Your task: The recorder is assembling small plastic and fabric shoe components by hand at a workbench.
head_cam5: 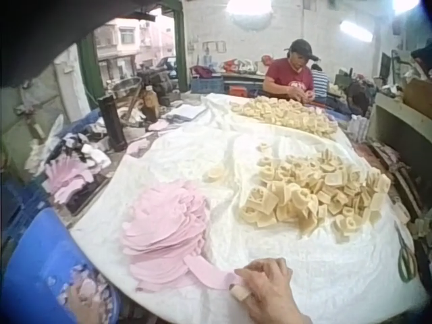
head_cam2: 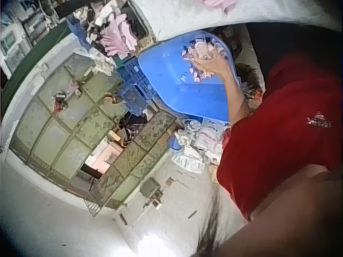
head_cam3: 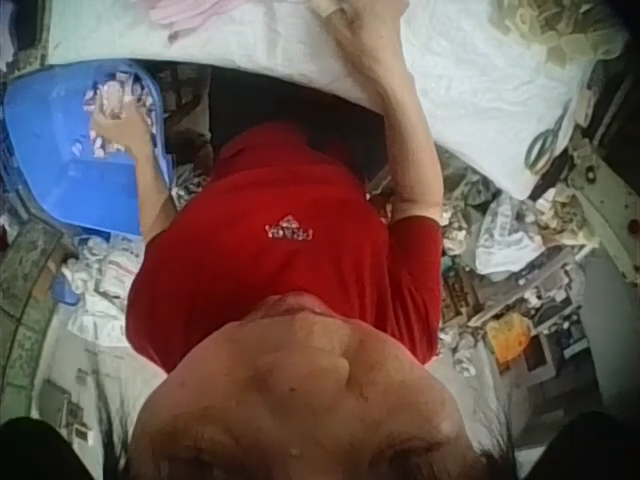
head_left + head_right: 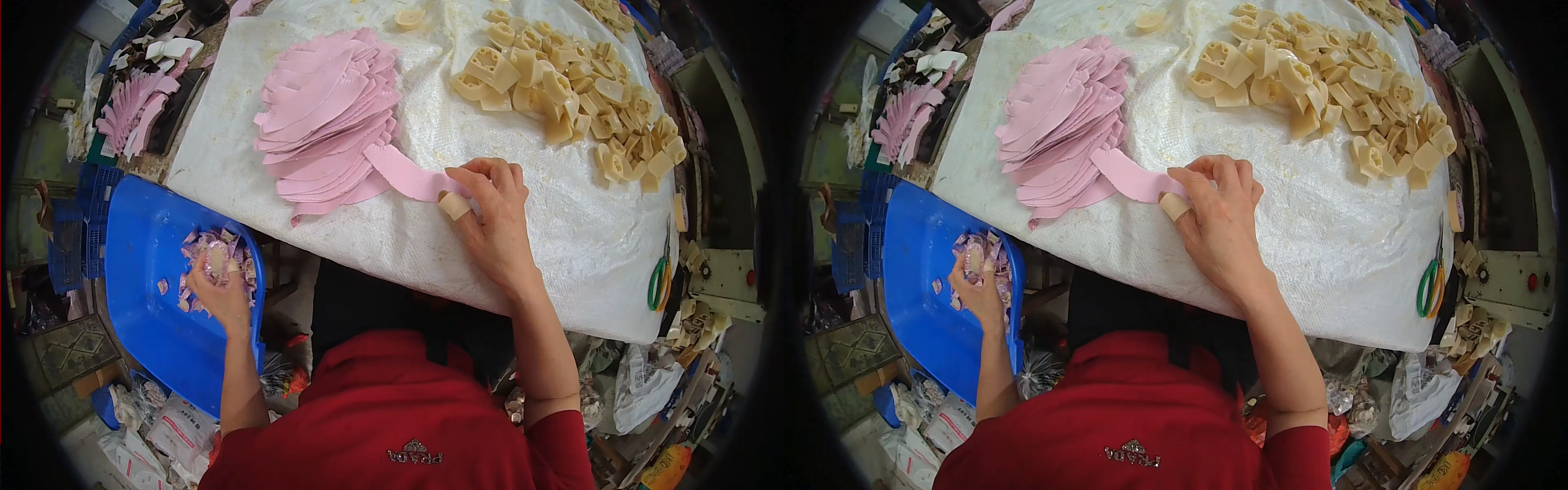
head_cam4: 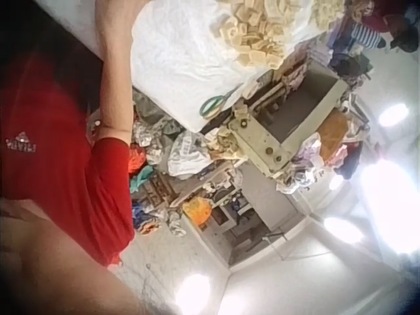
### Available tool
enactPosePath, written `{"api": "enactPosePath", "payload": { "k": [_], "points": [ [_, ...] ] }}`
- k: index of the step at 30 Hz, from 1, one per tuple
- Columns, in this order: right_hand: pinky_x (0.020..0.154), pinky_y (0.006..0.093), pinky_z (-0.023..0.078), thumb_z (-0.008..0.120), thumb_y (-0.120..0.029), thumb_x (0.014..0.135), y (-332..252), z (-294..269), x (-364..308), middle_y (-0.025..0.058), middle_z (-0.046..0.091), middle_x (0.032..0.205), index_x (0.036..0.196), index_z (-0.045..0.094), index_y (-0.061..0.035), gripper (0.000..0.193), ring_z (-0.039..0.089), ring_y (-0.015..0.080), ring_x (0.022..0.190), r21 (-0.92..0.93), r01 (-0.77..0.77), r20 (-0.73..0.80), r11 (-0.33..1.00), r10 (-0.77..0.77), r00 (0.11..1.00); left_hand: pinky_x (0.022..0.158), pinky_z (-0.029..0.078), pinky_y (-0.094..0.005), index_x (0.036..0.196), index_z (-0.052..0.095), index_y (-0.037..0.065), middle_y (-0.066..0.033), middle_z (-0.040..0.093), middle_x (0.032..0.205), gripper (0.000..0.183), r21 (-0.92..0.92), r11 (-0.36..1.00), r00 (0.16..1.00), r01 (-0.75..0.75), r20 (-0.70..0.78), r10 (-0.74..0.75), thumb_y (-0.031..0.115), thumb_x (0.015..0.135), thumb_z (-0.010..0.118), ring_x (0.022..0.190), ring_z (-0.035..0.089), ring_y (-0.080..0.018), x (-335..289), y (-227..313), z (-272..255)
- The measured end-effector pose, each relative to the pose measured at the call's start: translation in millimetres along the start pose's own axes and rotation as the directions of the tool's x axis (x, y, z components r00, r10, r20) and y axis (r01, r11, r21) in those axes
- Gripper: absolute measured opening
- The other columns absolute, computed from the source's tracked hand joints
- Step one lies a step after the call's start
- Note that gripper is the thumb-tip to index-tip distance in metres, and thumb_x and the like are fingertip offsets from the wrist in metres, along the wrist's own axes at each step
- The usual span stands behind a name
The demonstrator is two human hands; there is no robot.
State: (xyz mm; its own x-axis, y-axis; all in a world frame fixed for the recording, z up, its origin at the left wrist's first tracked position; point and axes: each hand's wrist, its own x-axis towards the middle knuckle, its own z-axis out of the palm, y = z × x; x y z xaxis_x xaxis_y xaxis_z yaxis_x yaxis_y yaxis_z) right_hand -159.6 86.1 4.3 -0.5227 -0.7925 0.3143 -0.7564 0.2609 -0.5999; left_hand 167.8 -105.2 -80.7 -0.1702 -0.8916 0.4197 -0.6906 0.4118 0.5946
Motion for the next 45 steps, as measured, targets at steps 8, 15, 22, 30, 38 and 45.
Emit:
{"api": "enactPosePath", "payload": {
  "k": [8,15,22,30,38,45],
  "points": [
    [0.089,0.0431,0.030,0.062,-0.001,0.072,-1,25,12,0.0101,0.053,0.106,0.097,0.065,-0.0081,0.026,0.044,0.0295,0.103,-0.187,-0.003,-0.150,0.982,-0.026,0.988,0.093,0.038,-0.0370,0.114,0.055,0.000,-0.0149,0.052,0.109,0.038,-0.091,0.986,0.989,-0.142,-0.058,0.137,0.002,0.077,0.064,0.104,0.049,-0.0284,6,71,9],
    [0.087,0.0415,0.029,0.060,0.004,0.067,10,8,-2,0.0083,0.054,0.102,0.085,0.058,-0.0071,0.021,0.046,0.0275,0.100,0.069,-0.059,-0.104,0.996,0.066,0.992,0.066,0.046,-0.0291,0.096,0.061,-0.002,-0.0125,0.057,0.085,0.019,-0.740,0.637,0.805,-0.216,0.234,0.545,0.000,0.076,0.063,0.074,0.056,-0.0222,-18,190,35],
    [0.079,0.0401,0.034,0.065,-0.007,0.074,10,10,0,0.0066,0.054,0.086,0.083,0.059,-0.0087,0.012,0.049,0.0265,0.085,-0.171,0.020,-0.032,0.985,-0.026,0.999,0.066,0.044,-0.0258,0.104,0.059,-0.003,-0.0092,0.055,0.086,0.025,-0.781,0.619,0.760,-0.085,0.351,0.547,0.001,0.079,0.063,0.072,0.052,-0.0162,-26,208,53],
    [0.076,0.0327,0.044,0.066,-0.006,0.079,4,-50,-2,0.0070,0.053,0.083,0.088,0.059,-0.0036,0.012,0.055,0.0226,0.083,0.454,0.025,0.304,0.891,-0.181,0.935,0.070,0.044,-0.0232,0.127,0.049,-0.004,-0.0066,0.058,0.100,0.044,-0.740,0.434,0.581,0.514,0.673,0.458,0.028,0.097,0.045,0.083,0.054,-0.0105,-21,233,62],
    [0.099,0.0395,0.041,0.055,0.015,0.064,124,-101,44,0.0120,0.054,0.123,0.111,0.057,-0.0028,0.050,0.048,0.0320,0.118,-0.443,-0.022,-0.172,0.896,-0.060,0.983,0.060,0.042,-0.0249,0.124,0.051,-0.004,-0.0071,0.058,0.085,0.039,-0.529,0.116,0.423,0.841,0.775,0.469,0.026,0.099,0.044,0.068,0.052,-0.0115,-21,245,84],
    [0.088,0.0429,0.043,0.051,0.013,0.067,110,-84,24,0.0140,0.059,0.103,0.107,0.059,-0.0017,0.044,0.052,0.0337,0.104,-0.308,-0.332,-0.166,0.892,0.293,0.942,0.060,0.040,-0.0247,0.129,0.044,-0.005,-0.0074,0.058,0.087,0.041,-0.377,0.145,0.301,0.915,0.875,0.379,0.019,0.097,0.050,0.071,0.052,-0.0122,-22,245,76]
  ]
}}
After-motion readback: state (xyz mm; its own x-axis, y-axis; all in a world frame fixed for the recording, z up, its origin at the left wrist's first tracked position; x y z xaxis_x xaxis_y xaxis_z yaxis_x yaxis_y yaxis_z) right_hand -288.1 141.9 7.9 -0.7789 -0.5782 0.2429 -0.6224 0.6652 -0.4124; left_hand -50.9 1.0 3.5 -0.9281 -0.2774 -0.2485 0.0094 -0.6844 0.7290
